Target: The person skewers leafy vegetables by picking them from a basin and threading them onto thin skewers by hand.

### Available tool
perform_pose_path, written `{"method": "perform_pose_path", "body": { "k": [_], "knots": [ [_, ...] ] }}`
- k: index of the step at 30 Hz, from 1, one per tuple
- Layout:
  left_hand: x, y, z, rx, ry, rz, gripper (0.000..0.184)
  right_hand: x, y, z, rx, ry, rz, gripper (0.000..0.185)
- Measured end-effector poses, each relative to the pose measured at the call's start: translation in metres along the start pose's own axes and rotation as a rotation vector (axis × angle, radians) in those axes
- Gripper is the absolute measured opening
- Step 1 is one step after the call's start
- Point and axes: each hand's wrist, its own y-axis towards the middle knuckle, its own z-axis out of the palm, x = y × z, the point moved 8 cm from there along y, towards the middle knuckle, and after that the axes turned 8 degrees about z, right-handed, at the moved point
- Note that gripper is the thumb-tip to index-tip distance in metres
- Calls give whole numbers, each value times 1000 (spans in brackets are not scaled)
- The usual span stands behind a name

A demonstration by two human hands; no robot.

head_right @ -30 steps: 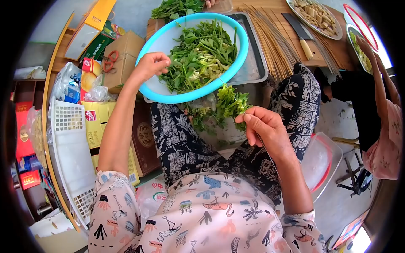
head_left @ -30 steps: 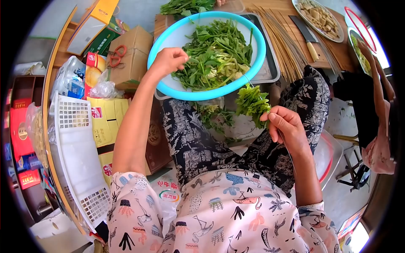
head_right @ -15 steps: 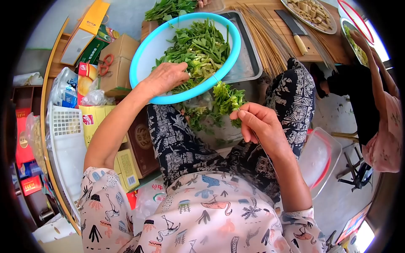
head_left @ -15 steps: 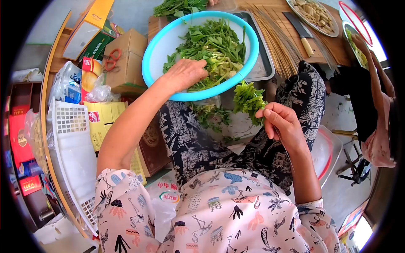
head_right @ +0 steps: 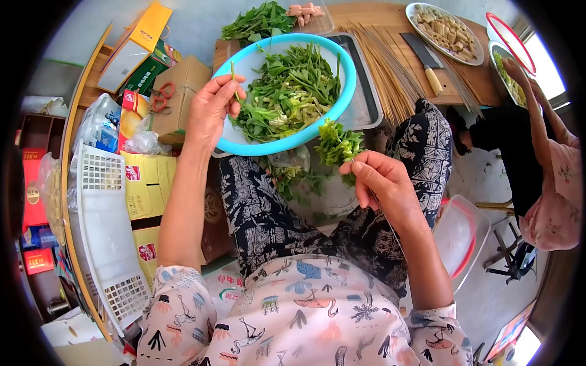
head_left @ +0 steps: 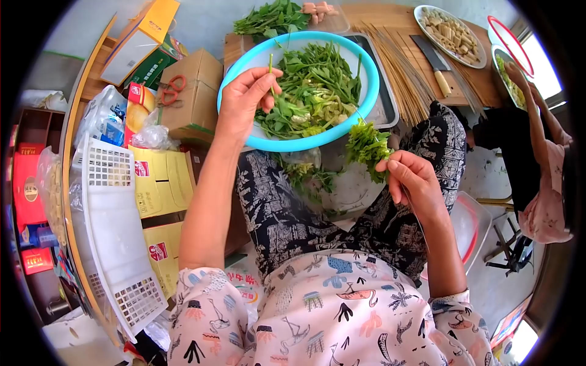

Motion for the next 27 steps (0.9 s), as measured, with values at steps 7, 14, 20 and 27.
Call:
{"method": "perform_pose_path", "body": {
  "k": [7,14,20,27],
  "knots": [
    [-35,-20,1,-165,97,216,21,32,-13,35,37,-54,-70,22],
    [-48,-50,15,-236,-245,192,23,50,-19,71,92,-103,-125,23],
    [-43,-70,30,-303,-414,63,20,55,-21,91,111,-126,-105,22],
    [-38,-77,33,-330,-529,16,21,53,-21,97,134,-111,-102,21]
  ]
}}
